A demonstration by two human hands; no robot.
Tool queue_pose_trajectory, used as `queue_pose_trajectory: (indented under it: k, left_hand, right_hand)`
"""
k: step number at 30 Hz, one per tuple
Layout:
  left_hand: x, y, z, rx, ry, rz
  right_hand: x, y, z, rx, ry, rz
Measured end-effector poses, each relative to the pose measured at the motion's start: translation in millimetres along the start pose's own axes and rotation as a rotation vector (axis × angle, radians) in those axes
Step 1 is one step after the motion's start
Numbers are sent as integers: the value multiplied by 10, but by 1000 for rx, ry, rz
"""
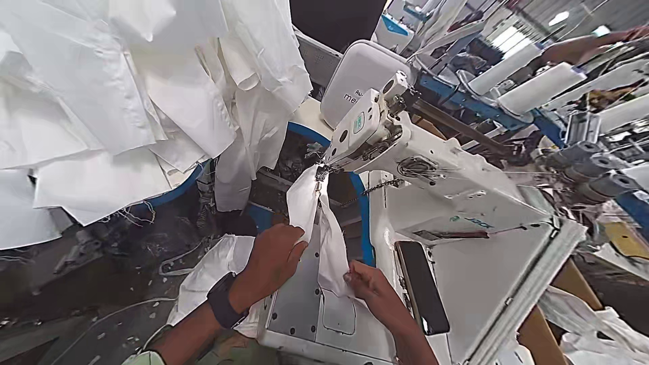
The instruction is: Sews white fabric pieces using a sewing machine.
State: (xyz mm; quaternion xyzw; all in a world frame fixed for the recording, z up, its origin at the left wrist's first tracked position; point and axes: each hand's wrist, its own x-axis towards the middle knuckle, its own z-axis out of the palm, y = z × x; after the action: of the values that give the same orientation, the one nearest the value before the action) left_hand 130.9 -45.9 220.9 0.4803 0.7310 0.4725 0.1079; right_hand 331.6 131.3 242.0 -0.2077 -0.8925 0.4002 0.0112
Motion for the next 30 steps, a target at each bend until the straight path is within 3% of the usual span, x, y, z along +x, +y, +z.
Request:
queue_pose_trajectory:
  k: [3, 5, 7, 10, 13, 15, 17, 19, 22, 26, 30]
  left_hand:
    - [37, -154, 252, -3, 222, 203]
    - [56, -222, 372, -46, 220, 235]
    - [141, -214, 369, -72, 222, 215]
    - [227, -163, 241, -26, 164, 112]
    - [60, -114, 218, -56, 14, 17]
    - [60, -133, 215, -70, 76, 18]
    - [142, -176, 226, -30, 176, 50]
    - [173, -168, 185, -6, 135, 58]
    - [170, -123, 155, -1, 106, 78]
    - [145, -168, 184, 19, 158, 129]
    - [246, -210, 127, -30, 97, 162]
  right_hand:
    - [-24, -933, 145, -618, 214, -237]
    - [-13, -1249, 457, -776, 267, -178]
    - [47, -1304, 622, -673, 212, 17]
    - [279, -1409, 446, -626, 40, 374]
    - [349, -1570, 268, -795, -68, 287]
    - [395, -1449, 274, -757, -206, 244]
    - [461, -1318, 258, -735, -277, 326]
    - [452, -1374, 188, -779, -231, 329]
    - [413, -1387, 171, -760, -195, 185]
    - [477, -1342, 182, -751, -241, 297]
    - [417, -1226, 154, -654, -184, 115]
